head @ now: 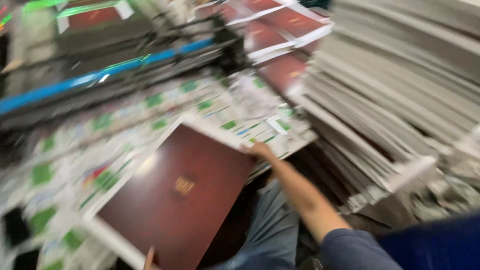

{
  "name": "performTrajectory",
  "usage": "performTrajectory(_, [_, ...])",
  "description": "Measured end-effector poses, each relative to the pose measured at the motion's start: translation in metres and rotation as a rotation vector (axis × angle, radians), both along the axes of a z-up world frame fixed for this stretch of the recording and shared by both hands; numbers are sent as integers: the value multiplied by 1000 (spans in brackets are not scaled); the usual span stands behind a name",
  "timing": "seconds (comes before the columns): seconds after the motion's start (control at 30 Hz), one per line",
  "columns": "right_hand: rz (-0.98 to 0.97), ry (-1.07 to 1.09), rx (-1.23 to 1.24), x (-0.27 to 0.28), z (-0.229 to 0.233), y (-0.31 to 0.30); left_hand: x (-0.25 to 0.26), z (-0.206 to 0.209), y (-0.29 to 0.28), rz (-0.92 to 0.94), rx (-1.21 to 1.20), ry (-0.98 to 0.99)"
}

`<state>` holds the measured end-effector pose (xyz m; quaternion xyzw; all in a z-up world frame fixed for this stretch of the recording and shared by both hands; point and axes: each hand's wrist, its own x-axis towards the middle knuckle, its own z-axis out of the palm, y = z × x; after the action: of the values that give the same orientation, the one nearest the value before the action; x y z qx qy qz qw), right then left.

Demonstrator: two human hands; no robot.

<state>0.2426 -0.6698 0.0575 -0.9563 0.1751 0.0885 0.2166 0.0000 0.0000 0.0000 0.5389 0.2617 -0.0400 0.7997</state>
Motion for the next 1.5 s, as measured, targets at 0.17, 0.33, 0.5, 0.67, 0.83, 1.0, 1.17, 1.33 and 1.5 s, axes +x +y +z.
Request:
performTrajectory(0.17, [-83, 187, 540, -28, 21, 15, -26, 99, -41, 92, -47, -143])
performTrajectory(0.33, [66, 131, 360, -77, 47, 45, -12, 151, -20, 79, 172, -142])
performTrajectory(0.5, [120, -67, 374, -84, 57, 82, 50, 141, 18, 72, 415, -51])
performTrajectory(0.67, [88, -326, 273, -75, 78, 113, 149, 115, 58, -16, 681, -221])
performTrajectory(0.83, [40, -426, 197, -6, 83, 136, 240, 171, 60, -195, 697, -112])
performTrajectory(1.0, [-27, -394, 83, 53, 111, 166, 340, 150, 80, -232, 816, -98])
performTrajectory(1.17, [-29, -323, -5, 76, 101, 167, 343, 179, 62, -241, 1000, -66])
performTrajectory(1.33, [105, -13, -368, 95, 129, 169, 308, 182, 47, -41, 1444, -186])
performTrajectory(1.5, [170, 158, -523, 161, 165, 211, 207, 189, -61, 548, 944, -359])
